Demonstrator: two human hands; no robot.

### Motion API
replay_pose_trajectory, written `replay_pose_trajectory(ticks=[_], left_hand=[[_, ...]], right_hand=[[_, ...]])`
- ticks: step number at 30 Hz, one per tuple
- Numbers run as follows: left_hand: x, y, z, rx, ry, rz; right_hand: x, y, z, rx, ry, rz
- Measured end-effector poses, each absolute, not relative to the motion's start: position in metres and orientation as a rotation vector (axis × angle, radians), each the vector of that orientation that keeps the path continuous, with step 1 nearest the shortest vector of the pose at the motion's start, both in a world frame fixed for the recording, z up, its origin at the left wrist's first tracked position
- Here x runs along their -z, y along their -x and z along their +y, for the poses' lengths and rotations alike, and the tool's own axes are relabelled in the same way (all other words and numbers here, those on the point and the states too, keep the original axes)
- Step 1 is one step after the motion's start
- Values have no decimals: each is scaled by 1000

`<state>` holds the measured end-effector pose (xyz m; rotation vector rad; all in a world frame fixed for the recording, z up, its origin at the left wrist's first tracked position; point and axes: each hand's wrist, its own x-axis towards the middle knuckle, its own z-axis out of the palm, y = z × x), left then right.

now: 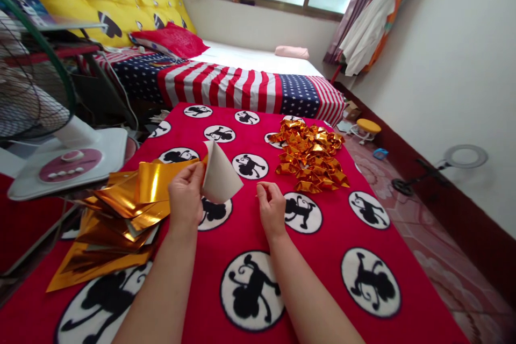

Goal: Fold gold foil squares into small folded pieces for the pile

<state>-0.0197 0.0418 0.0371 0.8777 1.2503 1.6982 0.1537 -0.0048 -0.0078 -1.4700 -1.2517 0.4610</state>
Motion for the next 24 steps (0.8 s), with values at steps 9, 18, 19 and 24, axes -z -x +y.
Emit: replay_pose_trajectory(ticks=[9, 18, 19, 24], left_hand=[[-18, 6, 35, -1085, -544, 949], [-17, -2, 28, -1131, -697, 903], [-16, -2, 27, -1129, -685, 947], [-19, 2, 28, -1093, -616, 1016]], right_hand=[[7, -155, -4, -752, 1260, -1080], [7, -155, -7, -792, 1209, -1048], [5, -155, -8, -813, 1187, -1078], [4, -156, -8, -934, 1060, -979]])
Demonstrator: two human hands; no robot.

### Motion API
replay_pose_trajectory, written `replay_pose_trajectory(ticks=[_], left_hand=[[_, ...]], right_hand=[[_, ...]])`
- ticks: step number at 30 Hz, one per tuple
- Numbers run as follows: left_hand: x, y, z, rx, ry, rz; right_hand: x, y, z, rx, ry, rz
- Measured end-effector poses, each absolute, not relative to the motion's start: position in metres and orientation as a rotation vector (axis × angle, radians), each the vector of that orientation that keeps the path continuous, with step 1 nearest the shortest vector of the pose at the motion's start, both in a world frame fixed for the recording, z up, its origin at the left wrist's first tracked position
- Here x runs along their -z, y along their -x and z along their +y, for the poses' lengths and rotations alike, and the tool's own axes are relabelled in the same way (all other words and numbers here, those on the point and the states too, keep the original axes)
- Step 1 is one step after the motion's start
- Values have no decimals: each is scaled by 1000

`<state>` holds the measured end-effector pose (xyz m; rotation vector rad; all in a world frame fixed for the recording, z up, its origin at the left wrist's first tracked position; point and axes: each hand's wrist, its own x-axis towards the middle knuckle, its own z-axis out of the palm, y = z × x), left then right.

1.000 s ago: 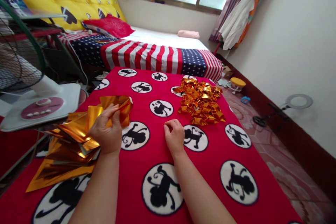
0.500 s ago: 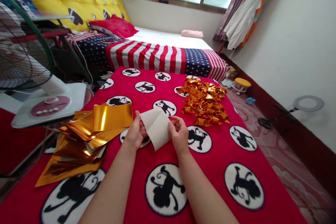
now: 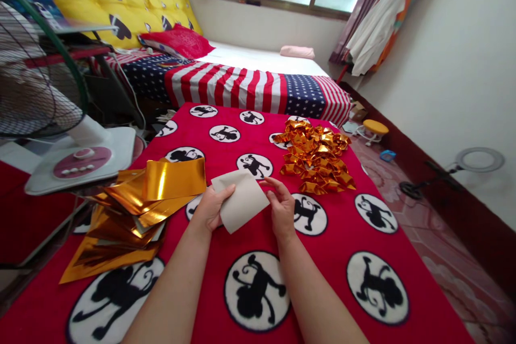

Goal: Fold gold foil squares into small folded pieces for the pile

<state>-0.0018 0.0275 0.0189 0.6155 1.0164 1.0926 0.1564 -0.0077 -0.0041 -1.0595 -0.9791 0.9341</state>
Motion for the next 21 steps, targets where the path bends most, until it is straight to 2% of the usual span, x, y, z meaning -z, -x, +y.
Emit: replay_pose_trajectory(ticks=[7, 13, 21], left_hand=[[-17, -1, 29, -1074, -680, 985], [-18, 3, 33, -1183, -812, 921], [-14, -9, 26, -1089, -1076, 854]], right_hand=[[0, -157, -6, -833, 1016, -1199], [2, -162, -4, -604, 1119, -1047], [9, -163, -2, -699, 1050, -1065]])
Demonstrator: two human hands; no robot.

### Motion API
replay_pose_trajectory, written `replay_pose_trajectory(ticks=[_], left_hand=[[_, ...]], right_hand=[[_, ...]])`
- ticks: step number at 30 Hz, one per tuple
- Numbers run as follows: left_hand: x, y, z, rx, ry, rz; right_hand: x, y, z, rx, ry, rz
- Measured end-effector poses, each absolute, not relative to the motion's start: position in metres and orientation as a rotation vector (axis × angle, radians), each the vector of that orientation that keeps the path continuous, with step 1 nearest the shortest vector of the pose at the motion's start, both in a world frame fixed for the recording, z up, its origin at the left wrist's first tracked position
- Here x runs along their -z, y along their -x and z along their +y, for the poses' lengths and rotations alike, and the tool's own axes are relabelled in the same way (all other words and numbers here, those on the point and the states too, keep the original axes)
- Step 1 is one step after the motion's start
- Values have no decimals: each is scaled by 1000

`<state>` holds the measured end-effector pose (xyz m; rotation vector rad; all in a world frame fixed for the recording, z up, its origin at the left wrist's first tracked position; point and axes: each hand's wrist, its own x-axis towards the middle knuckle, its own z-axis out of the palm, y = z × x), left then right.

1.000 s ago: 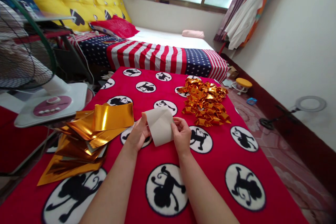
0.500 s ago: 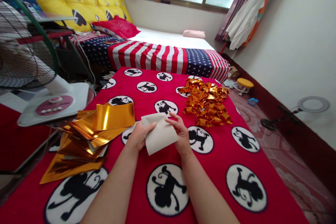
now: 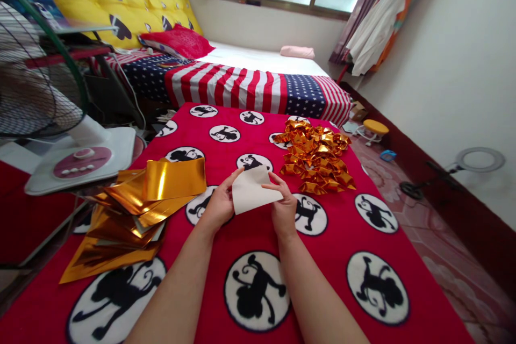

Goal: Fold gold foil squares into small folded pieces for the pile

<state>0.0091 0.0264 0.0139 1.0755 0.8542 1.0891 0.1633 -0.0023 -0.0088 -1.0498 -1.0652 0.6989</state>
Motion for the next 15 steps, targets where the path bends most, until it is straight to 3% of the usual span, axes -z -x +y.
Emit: replay_pose_trajectory(ticks=[6, 15], left_hand=[[-16, -2, 27, -1119, -1243, 1075], [-13, -8, 28, -1117, -1081, 957]], right_hand=[[4, -162, -3, -829, 1028, -1187], [12, -164, 1, -853, 1015, -1088]])
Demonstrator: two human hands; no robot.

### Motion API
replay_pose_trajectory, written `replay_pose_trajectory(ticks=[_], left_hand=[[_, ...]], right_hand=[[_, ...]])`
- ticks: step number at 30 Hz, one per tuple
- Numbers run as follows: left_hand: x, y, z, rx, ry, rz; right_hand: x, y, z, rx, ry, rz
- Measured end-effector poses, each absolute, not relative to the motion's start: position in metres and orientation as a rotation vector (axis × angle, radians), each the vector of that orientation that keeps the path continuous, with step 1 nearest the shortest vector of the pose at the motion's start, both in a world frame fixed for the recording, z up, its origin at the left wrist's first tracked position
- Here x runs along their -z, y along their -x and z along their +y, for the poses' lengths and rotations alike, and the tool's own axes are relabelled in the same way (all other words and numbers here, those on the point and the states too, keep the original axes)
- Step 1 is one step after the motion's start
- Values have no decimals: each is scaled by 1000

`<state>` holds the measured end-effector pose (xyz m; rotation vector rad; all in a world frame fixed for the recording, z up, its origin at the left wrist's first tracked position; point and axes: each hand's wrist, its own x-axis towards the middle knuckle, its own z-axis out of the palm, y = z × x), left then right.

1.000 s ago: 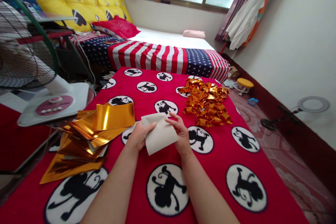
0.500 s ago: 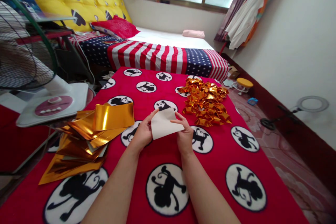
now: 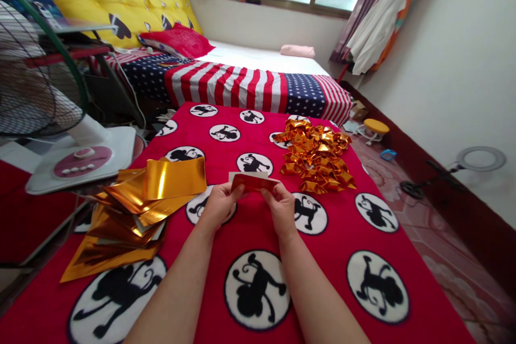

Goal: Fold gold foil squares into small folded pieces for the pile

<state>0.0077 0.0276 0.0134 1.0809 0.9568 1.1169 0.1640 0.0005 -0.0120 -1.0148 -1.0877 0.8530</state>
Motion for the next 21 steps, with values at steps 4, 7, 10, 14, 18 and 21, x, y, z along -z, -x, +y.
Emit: replay_pose_trajectory(ticks=[4, 7, 10, 14, 18, 21], left_hand=[[-13, -10, 27, -1074, -979, 847], [-12, -8, 26, -1055, -978, 796], [-11, -5, 27, -1070, -1028, 789], [-10, -4, 29, -1106, -1206, 861], [-6, -4, 31, -1197, -1225, 946], [-2, -3, 33, -1232, -1179, 962]], right_hand=[[13, -162, 2, -888, 960, -1102], [12, -162, 2, -849, 995, -1062], [9, -164, 0, -833, 1028, -1066], [9, -166, 0, -858, 1029, -1105], [11, -167, 1, -862, 1079, -1055], [12, -166, 2, -884, 1071, -987]])
